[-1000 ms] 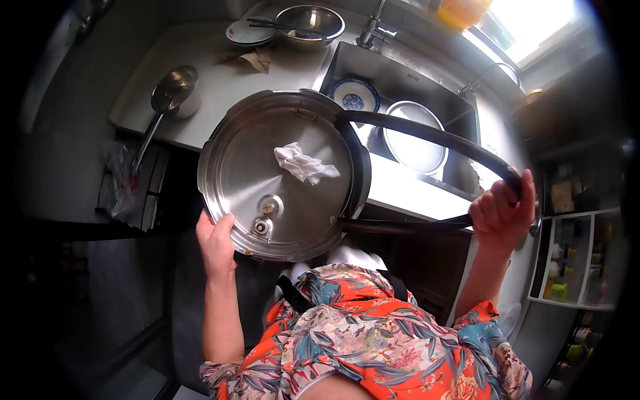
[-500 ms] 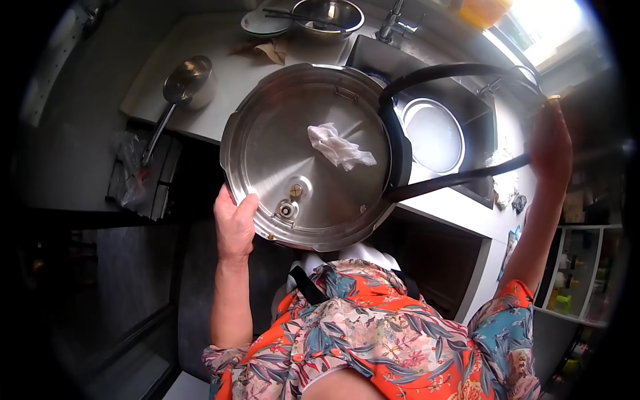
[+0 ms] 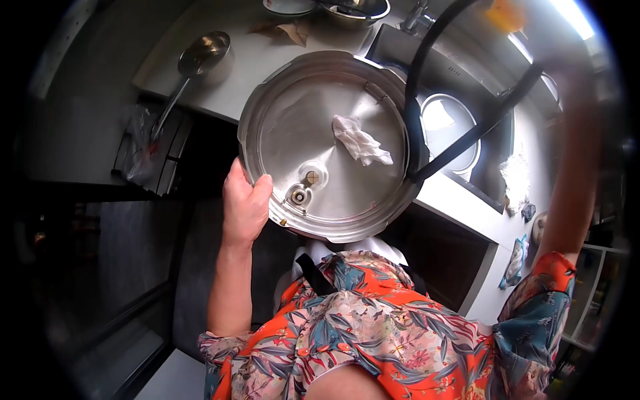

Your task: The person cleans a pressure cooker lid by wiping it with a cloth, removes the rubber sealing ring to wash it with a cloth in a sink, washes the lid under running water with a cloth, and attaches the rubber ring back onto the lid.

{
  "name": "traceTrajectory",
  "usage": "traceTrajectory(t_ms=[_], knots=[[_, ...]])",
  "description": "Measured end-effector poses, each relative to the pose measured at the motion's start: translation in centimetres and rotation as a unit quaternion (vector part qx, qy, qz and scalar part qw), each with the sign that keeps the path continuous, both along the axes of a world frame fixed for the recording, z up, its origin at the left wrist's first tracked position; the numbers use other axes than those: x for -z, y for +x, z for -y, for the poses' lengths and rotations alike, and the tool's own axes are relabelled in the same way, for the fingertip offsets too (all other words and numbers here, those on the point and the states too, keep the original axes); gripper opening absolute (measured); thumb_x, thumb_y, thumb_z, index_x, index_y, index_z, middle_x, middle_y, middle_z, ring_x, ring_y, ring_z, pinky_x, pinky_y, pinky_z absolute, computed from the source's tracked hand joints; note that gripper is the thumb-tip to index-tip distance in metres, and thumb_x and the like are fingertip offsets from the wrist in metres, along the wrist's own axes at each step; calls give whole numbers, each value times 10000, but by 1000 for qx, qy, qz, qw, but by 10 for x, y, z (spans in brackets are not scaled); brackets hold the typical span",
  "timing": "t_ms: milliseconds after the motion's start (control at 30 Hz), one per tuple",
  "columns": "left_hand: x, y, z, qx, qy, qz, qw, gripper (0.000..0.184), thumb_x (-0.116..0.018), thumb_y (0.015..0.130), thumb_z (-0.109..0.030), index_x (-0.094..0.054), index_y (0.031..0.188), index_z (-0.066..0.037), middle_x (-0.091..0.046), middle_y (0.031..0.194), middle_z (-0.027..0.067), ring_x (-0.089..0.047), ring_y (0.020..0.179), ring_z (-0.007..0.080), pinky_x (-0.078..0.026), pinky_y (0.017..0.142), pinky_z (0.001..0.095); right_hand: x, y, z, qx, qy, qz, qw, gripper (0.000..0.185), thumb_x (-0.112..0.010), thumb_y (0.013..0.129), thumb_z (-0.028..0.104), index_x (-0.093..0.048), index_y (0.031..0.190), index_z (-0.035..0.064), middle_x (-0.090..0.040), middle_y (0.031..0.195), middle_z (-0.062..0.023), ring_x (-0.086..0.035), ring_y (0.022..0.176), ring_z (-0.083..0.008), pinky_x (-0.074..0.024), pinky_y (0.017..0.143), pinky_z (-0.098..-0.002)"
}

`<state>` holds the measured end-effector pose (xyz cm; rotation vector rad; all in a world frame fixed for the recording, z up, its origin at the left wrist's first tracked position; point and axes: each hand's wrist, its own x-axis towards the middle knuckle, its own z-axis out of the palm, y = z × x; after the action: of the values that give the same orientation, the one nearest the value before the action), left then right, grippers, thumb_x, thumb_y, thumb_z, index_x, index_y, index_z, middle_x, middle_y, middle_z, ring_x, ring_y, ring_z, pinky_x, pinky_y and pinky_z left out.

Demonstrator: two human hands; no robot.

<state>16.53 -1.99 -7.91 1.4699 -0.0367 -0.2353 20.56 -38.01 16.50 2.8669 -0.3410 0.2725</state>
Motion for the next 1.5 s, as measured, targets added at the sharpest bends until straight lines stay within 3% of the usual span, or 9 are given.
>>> traceTrajectory(t_ms=[200,567,733,1033,1200,1333,1433,1467,1500], knots=[[3,-4,-9,-16,-6,-12,1000,314,-464,778,66,-500,1089,40,-584,1022,85,-555,905,121,-428,844,258,-23,54,30,-316,243,-40,917,391,-527,787,2,-546,1165,101,-588,1003,-82,-538,732,-161,-470,718,-256],[-22,-3,-35,-40,-79,-17,996,342,-454,798,56,-472,1140,45,-566,1065,91,-544,942,132,-416,869,268,-19,47,-18,-292,284,-90,909,228,-561,801,99,-551,1026,62,-566,863,-77,-504,637,-133,-417,614,-239],[-22,8,-22,-13,2,-1,1000,296,-455,772,53,-495,1065,41,-577,997,80,-542,899,122,-418,841,253,-17,37,-46,-300,302,-99,899,186,-576,807,143,-553,963,45,-556,799,-75,-489,594,-121,-393,567,-232],[25,34,-8,-52,-42,-30,997,246,-449,715,65,-521,950,78,-595,895,101,-566,791,133,-451,730,245,-14,16,-107,-327,366,-122,862,217,-604,818,222,-557,849,13,-538,683,-71,-461,516,-98,-350,482,-218],[55,44,-12,-137,57,-21,989,242,-458,680,35,-548,900,85,-610,843,109,-566,748,156,-450,698,265,-23,5,-140,-329,443,-125,824,280,-620,825,267,-560,786,-5,-528,619,-69,-446,473,-85,-325,435,-211],[68,49,-21,-177,20,-25,984,257,-460,670,32,-545,907,88,-611,859,118,-569,765,162,-450,716,270,-25,-4,-137,-267,556,-72,784,341,-632,830,302,-561,736,-19,-520,568,-67,-434,438,-75,-306,397,-204],[67,56,-20,-204,15,-26,978,268,-458,671,32,-541,919,90,-608,876,119,-568,784,164,-442,737,263,4,7,-97,-204,606,3,769,230,-623,835,216,-572,784,-3,-540,615,-60,-497,518,-88,-401,474,-226],[69,59,-18,-209,6,-10,978,276,-465,676,29,-533,936,94,-604,890,121,-564,800,161,-435,755,259,22,10,-64,-269,493,-4,827,225,-514,906,276,-567,872,61,-442,634,30,-361,483,-12,-249,411,-163],[72,63,-17,-218,6,-3,976,273,-468,678,27,-530,935,94,-602,888,122,-562,797,162,-434,755,260,34,4,-63,-234,547,49,802,264,-534,897,307,-544,825,53,-440,595,37,-380,472,-30,-276,419,-172]])
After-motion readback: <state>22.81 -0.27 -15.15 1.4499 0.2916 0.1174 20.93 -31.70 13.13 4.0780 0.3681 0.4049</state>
